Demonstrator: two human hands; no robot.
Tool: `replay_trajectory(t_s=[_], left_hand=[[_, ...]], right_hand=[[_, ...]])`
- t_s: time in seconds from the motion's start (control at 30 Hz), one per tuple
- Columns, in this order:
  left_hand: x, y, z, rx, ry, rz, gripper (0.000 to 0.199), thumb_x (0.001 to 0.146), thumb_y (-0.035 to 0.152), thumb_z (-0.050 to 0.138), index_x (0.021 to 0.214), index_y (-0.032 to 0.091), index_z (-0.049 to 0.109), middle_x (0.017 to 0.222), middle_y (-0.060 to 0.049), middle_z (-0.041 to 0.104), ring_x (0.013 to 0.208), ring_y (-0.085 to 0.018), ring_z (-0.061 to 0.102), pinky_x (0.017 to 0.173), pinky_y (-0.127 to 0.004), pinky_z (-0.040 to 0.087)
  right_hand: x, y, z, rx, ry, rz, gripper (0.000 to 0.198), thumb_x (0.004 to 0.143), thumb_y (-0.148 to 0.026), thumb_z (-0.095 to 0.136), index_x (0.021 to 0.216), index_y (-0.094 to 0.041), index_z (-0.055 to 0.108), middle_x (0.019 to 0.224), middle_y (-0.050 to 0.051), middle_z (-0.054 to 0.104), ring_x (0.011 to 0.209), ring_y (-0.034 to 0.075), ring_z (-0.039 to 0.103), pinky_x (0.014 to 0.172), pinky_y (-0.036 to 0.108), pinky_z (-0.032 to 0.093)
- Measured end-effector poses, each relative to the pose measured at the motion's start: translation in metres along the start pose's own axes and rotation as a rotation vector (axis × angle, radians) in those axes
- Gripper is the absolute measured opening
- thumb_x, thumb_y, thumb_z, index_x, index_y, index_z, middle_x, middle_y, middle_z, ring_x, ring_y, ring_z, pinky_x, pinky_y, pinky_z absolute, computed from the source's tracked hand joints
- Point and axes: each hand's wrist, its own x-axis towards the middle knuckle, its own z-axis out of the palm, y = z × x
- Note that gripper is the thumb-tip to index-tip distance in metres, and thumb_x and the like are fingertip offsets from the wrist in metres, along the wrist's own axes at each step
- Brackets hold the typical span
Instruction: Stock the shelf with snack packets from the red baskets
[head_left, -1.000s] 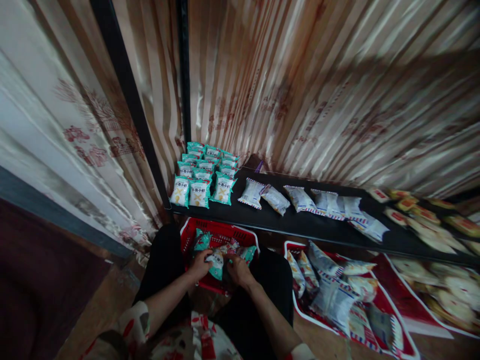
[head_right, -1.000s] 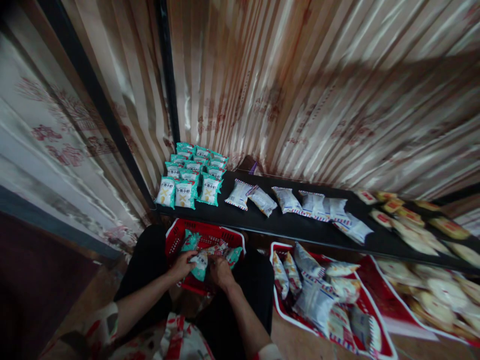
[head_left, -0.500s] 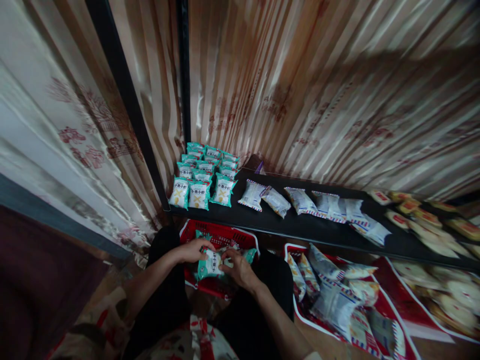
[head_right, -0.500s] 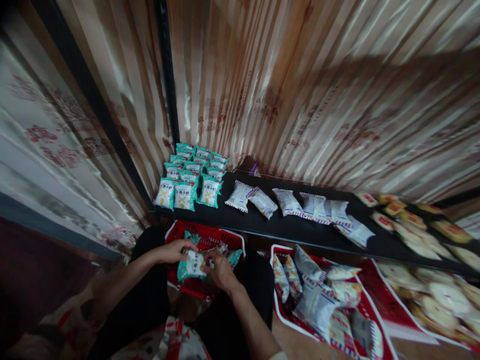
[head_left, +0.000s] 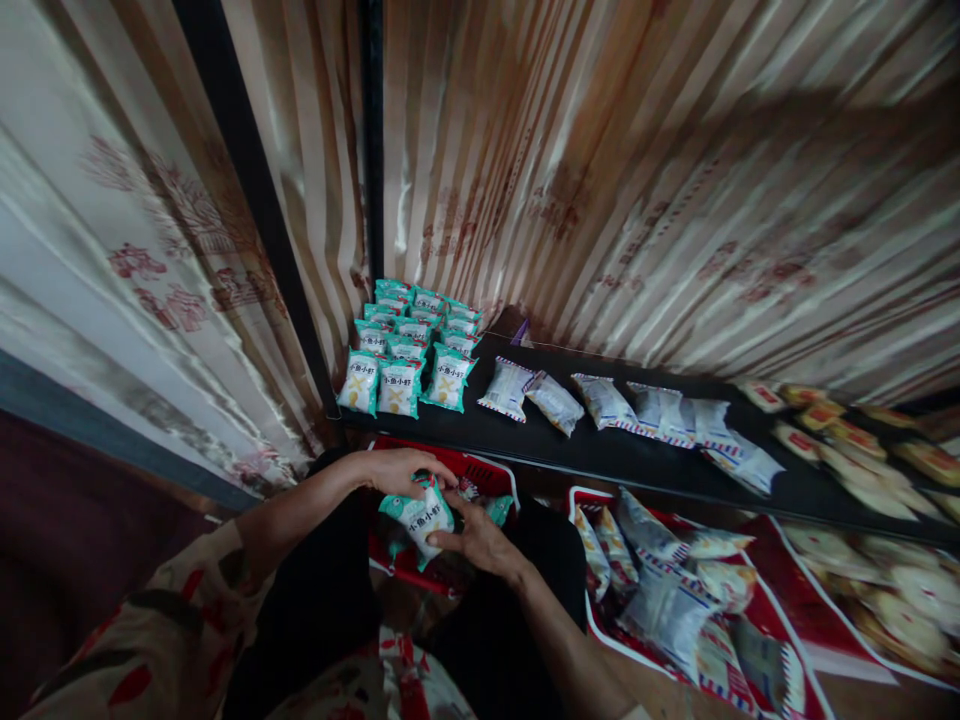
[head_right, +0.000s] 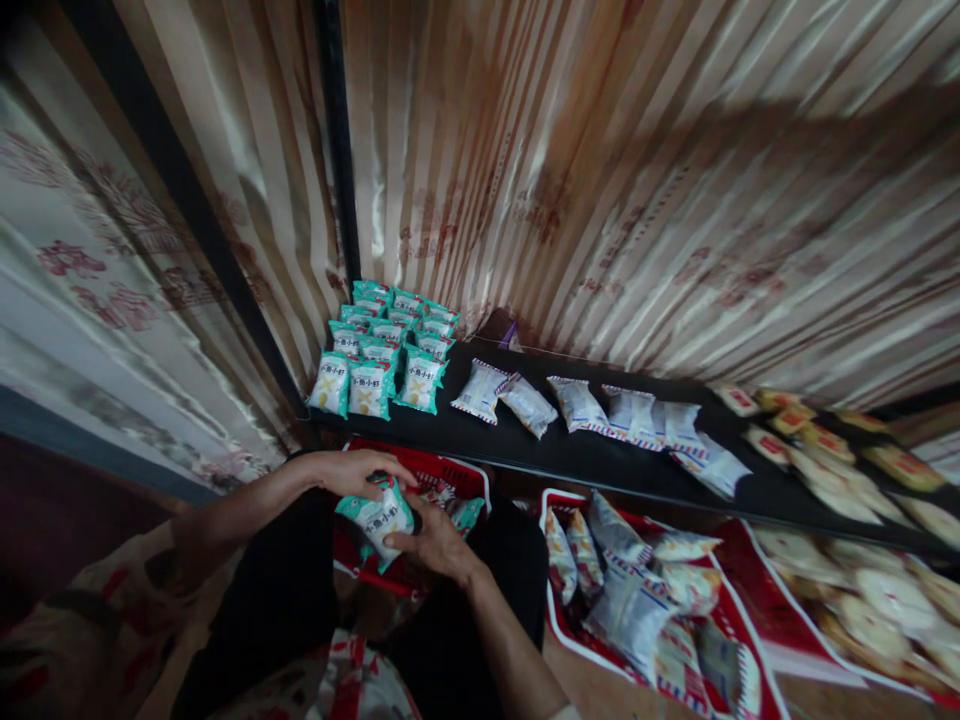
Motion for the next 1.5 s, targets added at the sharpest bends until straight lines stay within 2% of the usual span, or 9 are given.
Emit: replay_trajectory(t_s=[0.23,0.33,0.47,0.57,0.63,0.83,1.03,1.2,1.5], left_hand=[[0.006,-0.008,0.001,-0.088,0.328,-0.115,0.05,0.073,0.016,0.058,0.123,0.017,0.052,0.109,-0.006,0.061,0.097,-0.016,0.059,0.085,-0.029,0.046],[0.008,-0.008,0.007,0.012,0.507,-0.129,0.05,0.075,0.017,0.057,0.124,0.018,0.05,0.114,-0.008,0.059,0.103,-0.018,0.057,0.093,-0.034,0.044],[0.01,-0.006,0.022,0.117,0.771,-0.162,0.045,0.08,0.018,0.049,0.125,0.017,0.049,0.124,-0.01,0.052,0.109,-0.019,0.055,0.095,-0.036,0.045],[0.015,-0.011,0.037,0.097,0.95,-0.213,0.052,0.081,0.013,0.043,0.132,0.02,0.039,0.129,-0.01,0.046,0.108,-0.017,0.056,0.088,-0.034,0.05],[0.019,-0.017,0.047,0.113,1.021,-0.221,0.057,0.08,0.011,0.041,0.136,0.02,0.032,0.131,-0.011,0.044,0.114,-0.018,0.053,0.091,-0.035,0.05],[0.032,-0.034,0.057,0.187,0.962,-0.189,0.051,0.079,0.01,0.041,0.129,0.018,0.042,0.139,-0.011,0.04,0.128,-0.021,0.04,0.106,-0.041,0.038],[0.041,-0.05,0.062,0.225,0.96,-0.182,0.047,0.077,0.007,0.04,0.122,0.015,0.05,0.137,-0.013,0.042,0.127,-0.022,0.042,0.106,-0.044,0.037],[0.042,-0.061,0.064,0.232,0.959,-0.201,0.044,0.077,0.007,0.039,0.119,0.012,0.052,0.136,-0.016,0.043,0.126,-0.024,0.043,0.105,-0.044,0.039],[0.045,-0.075,0.059,0.265,0.972,-0.201,0.045,0.075,0.006,0.041,0.117,0.015,0.054,0.136,-0.012,0.045,0.126,-0.022,0.043,0.105,-0.043,0.039]], right_hand=[[0.008,-0.003,-0.006,0.084,0.2,0.074,0.054,0.065,-0.043,0.073,0.111,-0.019,0.056,0.101,0.004,0.068,0.094,0.025,0.062,0.083,0.038,0.049],[0.014,-0.004,-0.01,0.066,0.316,0.098,0.055,0.065,-0.044,0.072,0.11,-0.019,0.053,0.099,0.005,0.068,0.091,0.025,0.063,0.081,0.038,0.05],[0.026,-0.008,-0.018,0.026,0.5,0.104,0.053,0.065,-0.045,0.069,0.108,-0.019,0.051,0.094,0.006,0.069,0.084,0.024,0.065,0.075,0.036,0.051],[0.038,-0.01,-0.026,-0.045,0.645,0.127,0.056,0.065,-0.048,0.067,0.109,-0.018,0.051,0.089,0.006,0.07,0.078,0.025,0.065,0.07,0.036,0.051],[0.049,-0.012,-0.033,-0.089,0.713,0.108,0.057,0.066,-0.049,0.065,0.11,-0.017,0.051,0.09,0.008,0.069,0.078,0.025,0.065,0.071,0.036,0.05],[0.086,-0.011,-0.053,-0.153,0.854,0.017,0.06,0.065,-0.053,0.063,0.109,-0.014,0.051,0.091,0.011,0.068,0.08,0.026,0.063,0.074,0.037,0.048],[0.117,0.001,-0.057,-0.208,0.863,-0.022,0.055,0.068,-0.053,0.062,0.105,-0.014,0.052,0.091,0.01,0.065,0.08,0.024,0.06,0.075,0.037,0.047],[0.129,0.012,-0.054,-0.27,0.896,-0.09,0.053,0.071,-0.055,0.06,0.104,-0.015,0.053,0.095,0.011,0.062,0.088,0.025,0.058,0.081,0.04,0.046],[0.138,0.025,-0.05,-0.42,0.899,-0.177,0.052,0.078,-0.055,0.053,0.112,-0.016,0.052,0.111,0.013,0.05,0.105,0.026,0.05,0.092,0.042,0.043]])
